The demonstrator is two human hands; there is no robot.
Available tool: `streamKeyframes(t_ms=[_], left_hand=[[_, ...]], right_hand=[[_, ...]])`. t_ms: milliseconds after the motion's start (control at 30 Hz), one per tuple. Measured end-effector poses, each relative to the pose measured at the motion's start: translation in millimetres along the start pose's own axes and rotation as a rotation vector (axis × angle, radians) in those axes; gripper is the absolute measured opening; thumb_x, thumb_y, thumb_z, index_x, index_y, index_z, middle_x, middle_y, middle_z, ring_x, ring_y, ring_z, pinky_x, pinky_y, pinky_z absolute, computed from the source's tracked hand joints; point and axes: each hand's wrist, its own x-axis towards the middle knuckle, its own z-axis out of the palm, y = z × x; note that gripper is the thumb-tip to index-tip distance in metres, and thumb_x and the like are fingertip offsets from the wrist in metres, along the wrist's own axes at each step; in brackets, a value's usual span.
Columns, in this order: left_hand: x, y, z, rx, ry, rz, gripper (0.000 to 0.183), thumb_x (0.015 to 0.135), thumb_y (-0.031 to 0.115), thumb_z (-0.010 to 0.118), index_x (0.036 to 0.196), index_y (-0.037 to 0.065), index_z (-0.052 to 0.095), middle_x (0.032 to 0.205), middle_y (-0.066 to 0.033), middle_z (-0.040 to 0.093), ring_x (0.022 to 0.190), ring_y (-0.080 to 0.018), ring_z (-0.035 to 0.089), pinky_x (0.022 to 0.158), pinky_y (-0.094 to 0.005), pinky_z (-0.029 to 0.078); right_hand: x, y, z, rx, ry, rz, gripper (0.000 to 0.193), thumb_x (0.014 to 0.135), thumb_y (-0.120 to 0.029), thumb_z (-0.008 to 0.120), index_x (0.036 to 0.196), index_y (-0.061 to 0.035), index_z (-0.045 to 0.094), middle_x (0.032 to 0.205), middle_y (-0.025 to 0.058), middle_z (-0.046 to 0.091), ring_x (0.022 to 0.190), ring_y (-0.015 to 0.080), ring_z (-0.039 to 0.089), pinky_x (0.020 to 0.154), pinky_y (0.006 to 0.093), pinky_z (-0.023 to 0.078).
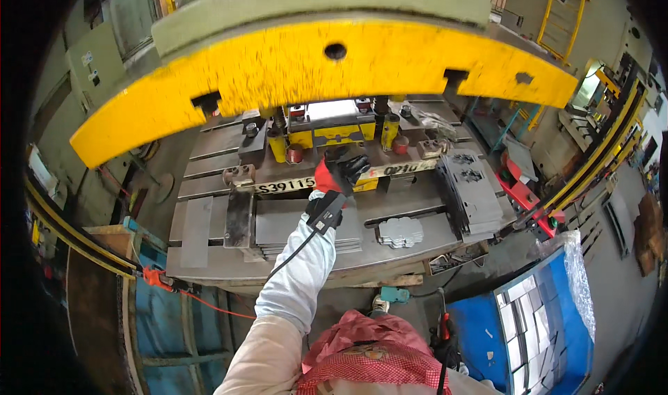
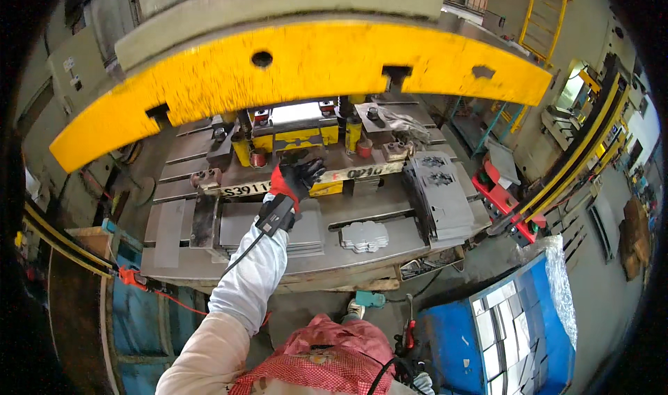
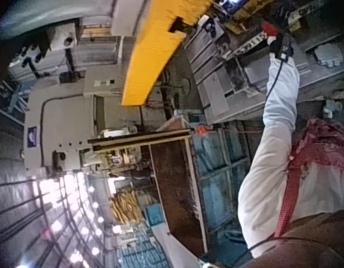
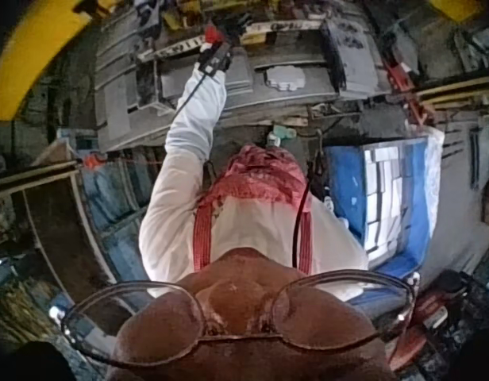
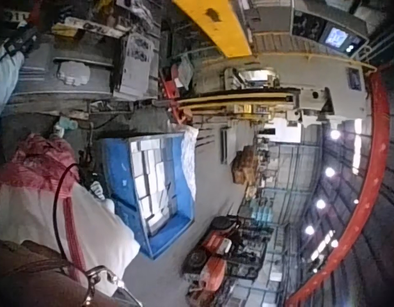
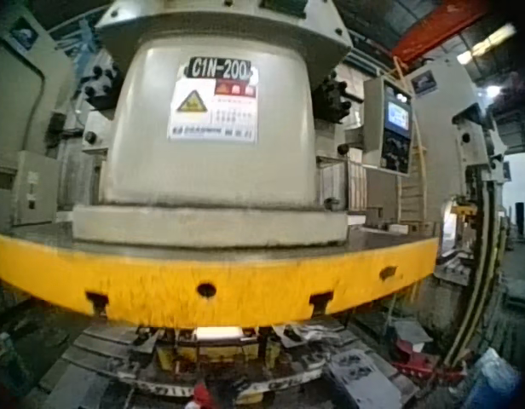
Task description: Operating a large stamping press to process metal sheets into specific parts using a magnetic tool.
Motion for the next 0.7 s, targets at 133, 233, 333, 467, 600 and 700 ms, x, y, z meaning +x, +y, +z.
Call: streamKeyframes(t_ms=[133,233,333,467,600,700], left_hand=[[5.7,-1.8,-1.6,-0.077,-0.103,-0.069,0.054,0.08,0.047,0.05,0.11,0.003,0.044,0.112,-0.0232,0.047,0.102,-0.0386,0.049,0.088,-0.0492,0.041],[11.3,-7.4,-2.4,-0.051,0.057,-0.048,0.052,0.08,0.046,0.05,0.108,0.002,0.044,0.11,-0.0231,0.048,0.103,-0.0396,0.048,0.089,-0.0489,0.04],[5.4,2.8,-5.5,-0.026,0.024,-0.041,0.05,0.081,0.045,0.05,0.108,0.003,0.045,0.112,-0.0234,0.047,0.104,-0.0398,0.048,0.087,-0.0492,0.041],[1.6,2.1,4.9,0.089,0.036,-0.027,0.046,0.079,0.043,0.053,0.104,0.004,0.048,0.106,-0.0224,0.052,0.095,-0.0374,0.054,0.077,-0.0459,0.048],[3.6,-1.9,8.1,0.013,0.048,-0.032,0.034,0.077,0.031,0.057,0.095,0.003,0.052,0.095,-0.0228,0.057,0.081,-0.0359,0.059,0.073,-0.0449,0.05],[5.3,2.2,-2.9,-0.05,-0.049,-0.103,0.034,0.081,0.034,0.049,0.093,0.003,0.051,0.088,-0.0224,0.059,0.077,-0.0341,0.061,0.072,-0.044,0.051]], right_hand=[[-7.0,2.3,-4.0,0.004,0.0,-0.022,0.056,0.078,-0.036,0.055,0.12,-0.0019,0.039,0.09,0.0091,0.057,0.064,0.0119,0.051,0.053,0.024,0.041],[-11.2,1.2,-2.5,-0.013,-0.029,-0.039,0.057,0.078,-0.035,0.055,0.12,-0.0018,0.039,0.09,0.009,0.056,0.064,0.0118,0.051,0.053,0.0239,0.041],[-13.5,-5.7,7.4,-0.069,-0.092,-0.053,0.057,0.077,-0.035,0.055,0.121,-0.0017,0.038,0.091,0.009,0.056,0.065,0.0117,0.051,0.054,0.0238,0.041],[-14.2,-28.6,24.9,-0.197,-0.213,-0.118,0.058,0.077,-0.035,0.056,0.121,-0.0015,0.038,0.091,0.0088,0.056,0.066,0.0115,0.051,0.054,0.0236,0.042],[-1.6,-73.8,70.3,-0.399,-0.4,-0.238,0.059,0.077,-0.035,0.056,0.122,-0.0013,0.037,0.092,0.0087,0.056,0.066,0.0114,0.051,0.055,0.0235,0.042],[19.7,-119.4,143.1,-0.522,-0.73,-0.304,0.061,0.077,-0.034,0.055,0.123,0.0002,0.037,0.091,0.0087,0.056,0.064,0.0099,0.049,0.054,0.023,0.04]])
